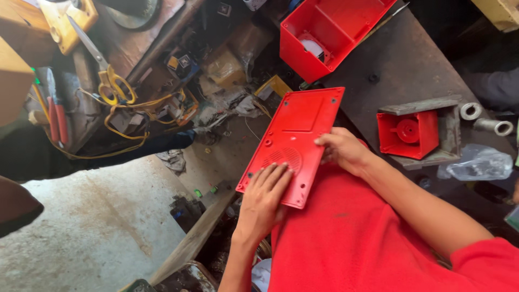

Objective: The person attaches small black rubber feet to a red plastic cover by pressing them into place. They then place the cover onto a larger red plastic housing on the workbench.

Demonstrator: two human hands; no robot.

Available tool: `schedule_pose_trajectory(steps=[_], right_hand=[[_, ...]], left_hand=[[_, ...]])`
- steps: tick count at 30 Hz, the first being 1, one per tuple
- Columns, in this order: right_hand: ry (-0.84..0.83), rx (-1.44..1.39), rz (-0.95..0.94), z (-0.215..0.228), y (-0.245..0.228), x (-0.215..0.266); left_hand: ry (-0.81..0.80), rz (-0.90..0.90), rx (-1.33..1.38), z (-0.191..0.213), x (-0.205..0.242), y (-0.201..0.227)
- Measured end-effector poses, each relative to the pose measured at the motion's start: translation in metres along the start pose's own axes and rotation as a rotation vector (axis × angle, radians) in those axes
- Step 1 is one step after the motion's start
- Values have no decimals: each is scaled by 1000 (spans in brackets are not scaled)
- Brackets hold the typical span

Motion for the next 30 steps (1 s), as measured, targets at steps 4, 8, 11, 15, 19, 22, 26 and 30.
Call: schedule_pose_trajectory(steps=[4, 8, 11, 15, 19, 22, 26, 30], right_hand=[[-53, 453, -94, 19, -27, -20], [377, 1447, 112, 85, -100, -27], [631, 1853, 12, 140, -143, -45], [613, 1856, 107, 197, -158, -91], [578, 1836, 82, 227, -143, -129], [647, 1748, 177, 236, -131, -123], [597, 1680, 224, 220, -127, -124], [602, 1692, 77, 214, -129, -121]], left_hand=[[260, 125, 56, -11, 3, -9], [417, 441, 239, -14, 17, -33], [419, 624, 368, -14, 31, -45], [478, 760, 600, -8, 44, -55], [554, 755, 675, 6, 50, -52], [632, 783, 676, 16, 61, -47], [776, 835, 721, 33, 86, -44], [937, 878, 838, 46, 112, -53]])
Point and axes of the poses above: each hand's wrist, its own x-axis away from the middle knuckle, its own z-axis out of the back of the hand, y = z × x, the point moved 6 cm from there along -x, towards the middle knuckle, and after that the axes turned 1 degree about -x, right-handed, at the moved point
